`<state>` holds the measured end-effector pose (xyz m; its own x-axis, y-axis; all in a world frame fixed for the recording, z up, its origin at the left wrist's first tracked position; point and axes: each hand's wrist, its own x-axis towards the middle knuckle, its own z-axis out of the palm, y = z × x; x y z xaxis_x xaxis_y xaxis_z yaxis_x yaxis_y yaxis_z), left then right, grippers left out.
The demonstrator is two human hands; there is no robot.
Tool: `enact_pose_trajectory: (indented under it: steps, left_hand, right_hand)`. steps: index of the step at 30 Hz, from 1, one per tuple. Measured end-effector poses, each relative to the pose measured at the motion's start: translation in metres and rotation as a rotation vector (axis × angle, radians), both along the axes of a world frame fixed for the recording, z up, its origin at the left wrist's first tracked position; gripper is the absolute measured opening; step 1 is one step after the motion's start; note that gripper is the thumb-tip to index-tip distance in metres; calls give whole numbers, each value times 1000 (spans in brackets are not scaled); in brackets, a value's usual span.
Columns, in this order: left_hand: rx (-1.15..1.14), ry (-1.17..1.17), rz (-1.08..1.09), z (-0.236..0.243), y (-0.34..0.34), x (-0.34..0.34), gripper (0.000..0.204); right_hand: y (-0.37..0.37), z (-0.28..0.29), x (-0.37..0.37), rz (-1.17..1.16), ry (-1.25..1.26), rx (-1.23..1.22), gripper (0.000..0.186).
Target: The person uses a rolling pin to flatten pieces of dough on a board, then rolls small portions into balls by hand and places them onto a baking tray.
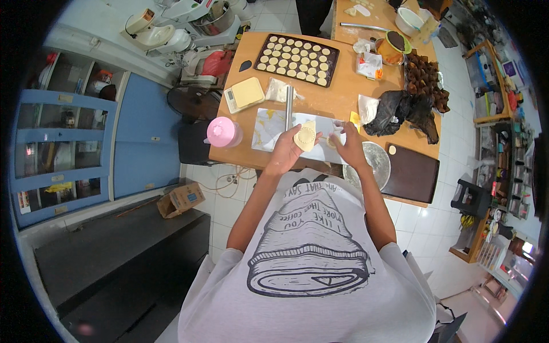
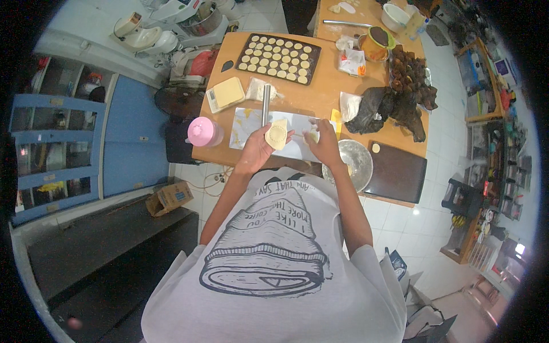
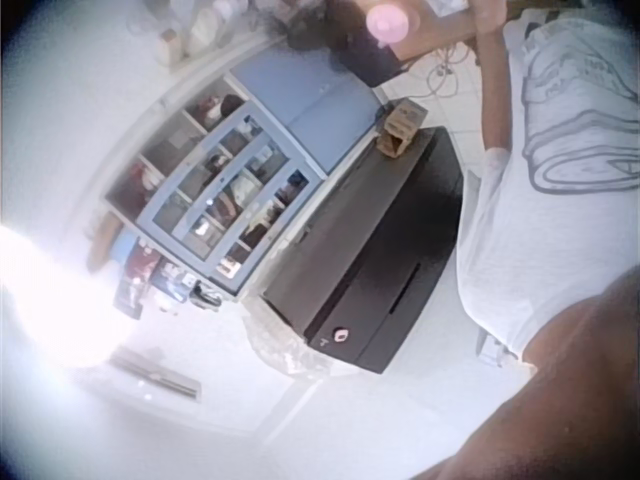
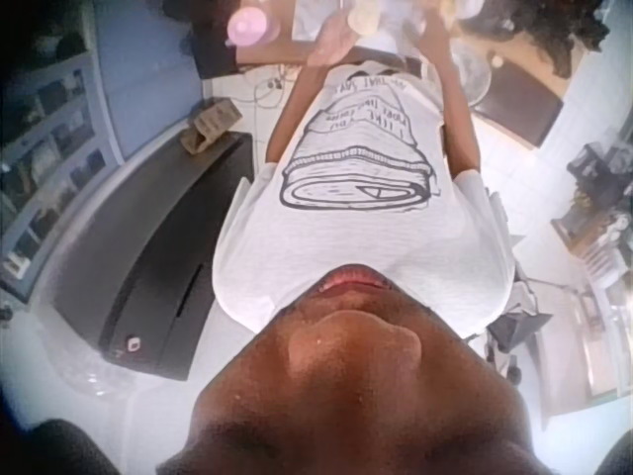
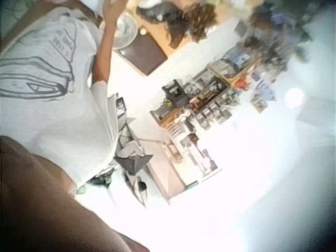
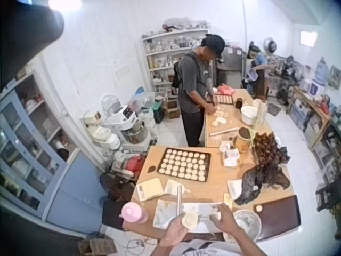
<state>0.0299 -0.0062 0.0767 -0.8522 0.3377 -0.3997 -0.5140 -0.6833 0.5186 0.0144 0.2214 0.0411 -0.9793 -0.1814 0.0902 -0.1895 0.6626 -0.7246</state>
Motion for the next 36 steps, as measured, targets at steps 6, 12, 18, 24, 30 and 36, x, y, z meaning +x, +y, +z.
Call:
enact_pose_trajectory:
  steps: [6,12,18,24,30,36]
  left_hand:
    - [-81,105,-63,6,6,5,48]
    - [-204,192,-145,7,8,7,49]
    - [-282,152,-97,6,5,9,43]
    - [-274,95,-47,6,3,8,35]
    - [-263,93,-58,3,2,7,40]
    - [-226,94,-51,0,0,7,46]
  right_hand:
    - [-19,33,-7,27,-617,-751,32]
    - [-26,31,-4,-27,-552,-900,32]
    - [-29,31,-4,-68,-434,-905,33]
    - [-29,30,-1,-101,-450,-900,34]
    - [-28,20,-1,-68,-451,-913,34]
    - [-26,14,1,-72,-454,-890,32]
